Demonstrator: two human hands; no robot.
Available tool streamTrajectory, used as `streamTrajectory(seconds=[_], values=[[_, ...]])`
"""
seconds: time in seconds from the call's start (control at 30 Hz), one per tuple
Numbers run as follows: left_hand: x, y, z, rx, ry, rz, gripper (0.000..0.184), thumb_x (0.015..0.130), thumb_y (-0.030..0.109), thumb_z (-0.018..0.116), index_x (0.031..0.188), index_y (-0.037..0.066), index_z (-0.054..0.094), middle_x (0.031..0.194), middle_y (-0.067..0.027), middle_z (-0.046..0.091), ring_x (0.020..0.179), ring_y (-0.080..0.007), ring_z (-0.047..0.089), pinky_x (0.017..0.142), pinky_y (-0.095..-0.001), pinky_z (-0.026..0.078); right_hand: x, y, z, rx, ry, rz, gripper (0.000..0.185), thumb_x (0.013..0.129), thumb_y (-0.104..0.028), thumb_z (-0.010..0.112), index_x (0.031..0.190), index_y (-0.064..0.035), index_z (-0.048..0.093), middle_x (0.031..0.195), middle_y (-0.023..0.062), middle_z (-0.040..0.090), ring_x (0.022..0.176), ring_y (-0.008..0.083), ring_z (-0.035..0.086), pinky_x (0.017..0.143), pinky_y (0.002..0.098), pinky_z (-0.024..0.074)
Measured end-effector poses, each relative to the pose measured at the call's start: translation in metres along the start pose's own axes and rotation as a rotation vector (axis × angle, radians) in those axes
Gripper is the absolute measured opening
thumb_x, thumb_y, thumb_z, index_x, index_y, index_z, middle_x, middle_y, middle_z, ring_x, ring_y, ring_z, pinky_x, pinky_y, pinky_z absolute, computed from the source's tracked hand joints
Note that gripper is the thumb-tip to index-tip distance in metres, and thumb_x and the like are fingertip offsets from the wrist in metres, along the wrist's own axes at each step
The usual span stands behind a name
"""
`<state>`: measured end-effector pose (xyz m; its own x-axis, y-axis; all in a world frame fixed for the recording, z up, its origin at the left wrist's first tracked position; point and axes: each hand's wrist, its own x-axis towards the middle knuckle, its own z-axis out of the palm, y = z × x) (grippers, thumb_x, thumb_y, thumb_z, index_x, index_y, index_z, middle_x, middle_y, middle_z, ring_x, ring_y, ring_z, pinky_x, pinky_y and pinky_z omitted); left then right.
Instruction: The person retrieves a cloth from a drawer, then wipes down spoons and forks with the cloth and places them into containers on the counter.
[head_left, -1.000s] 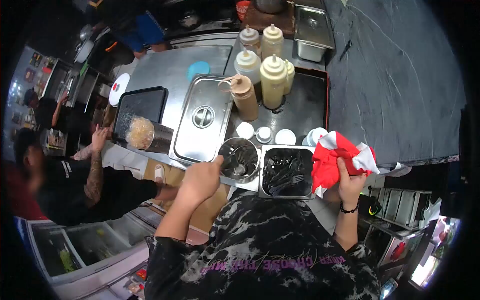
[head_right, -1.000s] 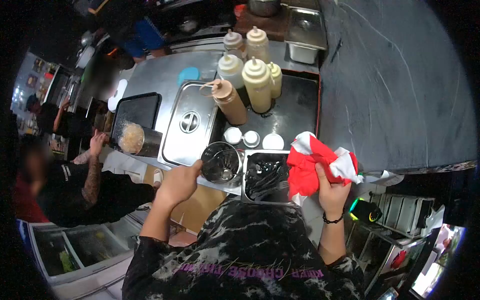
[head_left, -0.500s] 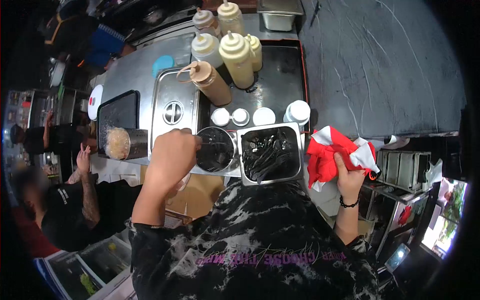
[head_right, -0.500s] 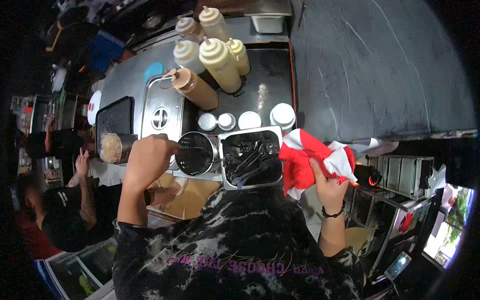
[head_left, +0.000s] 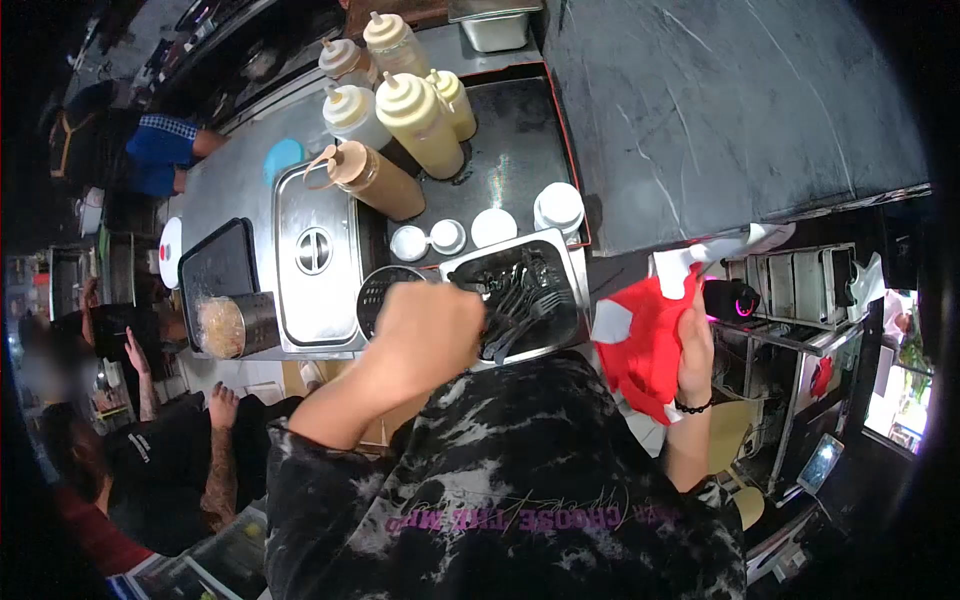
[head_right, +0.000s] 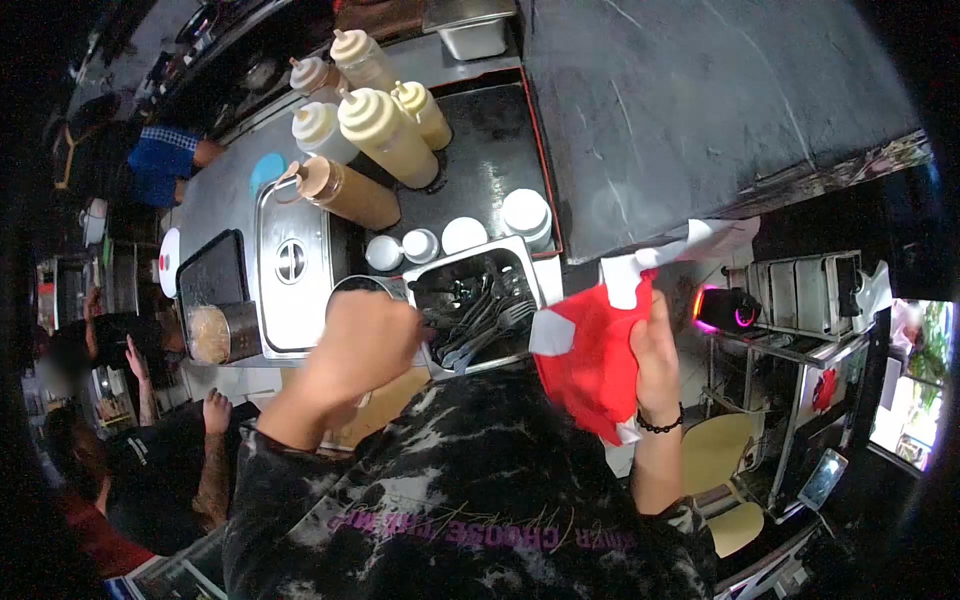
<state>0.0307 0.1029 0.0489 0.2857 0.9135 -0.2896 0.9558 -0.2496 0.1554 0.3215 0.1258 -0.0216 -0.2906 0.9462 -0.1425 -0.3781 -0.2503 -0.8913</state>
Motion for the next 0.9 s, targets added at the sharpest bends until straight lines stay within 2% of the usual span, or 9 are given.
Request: streamTrajectory(seconds=[0.1, 0.17, 0.2, 0.23, 0.27, 0.37, 0.63, 0.7, 0.9], values=[[0.016, 0.012, 0.027, -0.051, -0.02, -0.049, 0.018, 0.071, 0.019, 0.06, 0.06, 0.005, 0.061, 0.057, -0.013, 0.058, 0.055, -0.0293, 0.06, 0.052, -0.0372, 0.047, -0.008, 0.002, 0.001, 0.104, 0.113, 0.05, 0.051, 0.092, -0.03, 0.046, 0.131, -0.0014, 0.03, 0.115, 0.0105, 0.051, 0.098, 0.0176, 0.053, 0.086, 0.031, 0.0423], [0.024, 0.01, 0.042, -0.037, -0.077, -0.09, 0.013, 0.07, 0.014, 0.059, 0.061, 0.005, 0.062, 0.059, -0.0131, 0.059, 0.056, -0.0278, 0.062, 0.052, -0.0363, 0.049, -0.016, 0.01, -0.014, 0.278, -0.009, 0.197, 0.046, 0.093, -0.037, 0.039, 0.125, -0.003, 0.037, 0.1, 0.0129, 0.057, 0.083, 0.0203, 0.057, 0.071, 0.0327, 0.0477], [0.03, 0.0, 0.053, -0.019, 0.119, -0.05, 0.011, 0.07, 0.013, 0.058, 0.063, 0.005, 0.062, 0.061, -0.0136, 0.06, 0.058, -0.0279, 0.062, 0.052, -0.0361, 0.05, -0.014, 0.018, -0.025, 0.35, -0.094, 0.232, 0.047, 0.093, -0.043, 0.035, 0.118, -0.0039, 0.043, 0.088, 0.0158, 0.058, 0.072, 0.0229, 0.057, 0.058, 0.033, 0.0465], [0.038, -0.007, 0.063, -0.001, 0.321, -0.014, 0.01, 0.07, 0.011, 0.058, 0.065, 0.005, 0.063, 0.063, -0.0142, 0.061, 0.06, -0.028, 0.063, 0.052, -0.036, 0.05, -0.015, 0.041, -0.037, 0.351, -0.087, 0.23, 0.047, 0.093, -0.043, 0.035, 0.118, -0.0039, 0.043, 0.088, 0.0158, 0.058, 0.072, 0.0229, 0.057, 0.058, 0.033, 0.0465], [0.047, -0.009, 0.07, 0.001, 0.198, -0.041, 0.011, 0.073, 0.011, 0.056, 0.067, 0.004, 0.063, 0.074, -0.0159, 0.062, 0.063, -0.0289, 0.063, 0.055, -0.0372, 0.051, -0.014, 0.071, -0.051, 0.409, -0.126, 0.161, 0.048, 0.092, -0.044, 0.035, 0.117, -0.0036, 0.044, 0.086, 0.0169, 0.057, 0.072, 0.0233, 0.056, 0.059, 0.0323, 0.0454], [0.069, 0.008, 0.101, 0.072, -0.004, -0.049, 0.009, 0.07, 0.007, 0.056, 0.068, 0.004, 0.064, 0.073, -0.0136, 0.061, 0.067, -0.0268, 0.063, 0.055, -0.0346, 0.051, -0.008, 0.061, -0.034, 0.65, -0.18, 0.233, 0.053, 0.092, -0.048, 0.033, 0.111, -0.0003, 0.047, 0.084, 0.0175, 0.056, 0.072, 0.0242, 0.054, 0.06, 0.03, 0.0432], [0.08, 0.034, 0.147, 0.263, -0.085, -0.237, 0.015, 0.075, 0.013, 0.056, 0.079, 0.007, 0.068, 0.088, -0.0102, 0.062, 0.082, -0.0219, 0.062, 0.06, -0.0286, 0.05, -0.011, 0.036, -0.029, 0.673, -0.162, 0.435, 0.055, 0.092, -0.047, 0.031, 0.106, 0.0028, 0.05, 0.087, 0.0158, 0.056, 0.078, 0.0246, 0.055, 0.069, 0.0313, 0.0438], [0.08, 0.034, 0.147, 0.2, -0.031, -0.269, 0.012, 0.072, 0.012, 0.056, 0.072, 0.005, 0.067, 0.083, -0.0129, 0.062, 0.077, -0.023, 0.063, 0.058, -0.0323, 0.051, -0.01, 0.032, -0.03, 0.699, -0.07, 0.452, 0.052, 0.092, -0.045, 0.032, 0.107, 0.0016, 0.048, 0.087, 0.0151, 0.056, 0.078, 0.0229, 0.055, 0.069, 0.0308, 0.0436], [0.076, 0.021, 0.134, -0.032, 0.024, -0.446, 0.016, 0.067, 0.014, 0.057, 0.073, 0.002, 0.066, 0.085, -0.0173, 0.064, 0.078, -0.0278, 0.064, 0.065, -0.0376, 0.052, -0.002, 0.025, -0.039, 0.597, -0.15, 0.48, 0.048, 0.092, -0.044, 0.036, 0.11, -0.0022, 0.049, 0.091, 0.0136, 0.058, 0.08, 0.022, 0.056, 0.07, 0.0305, 0.0445]])
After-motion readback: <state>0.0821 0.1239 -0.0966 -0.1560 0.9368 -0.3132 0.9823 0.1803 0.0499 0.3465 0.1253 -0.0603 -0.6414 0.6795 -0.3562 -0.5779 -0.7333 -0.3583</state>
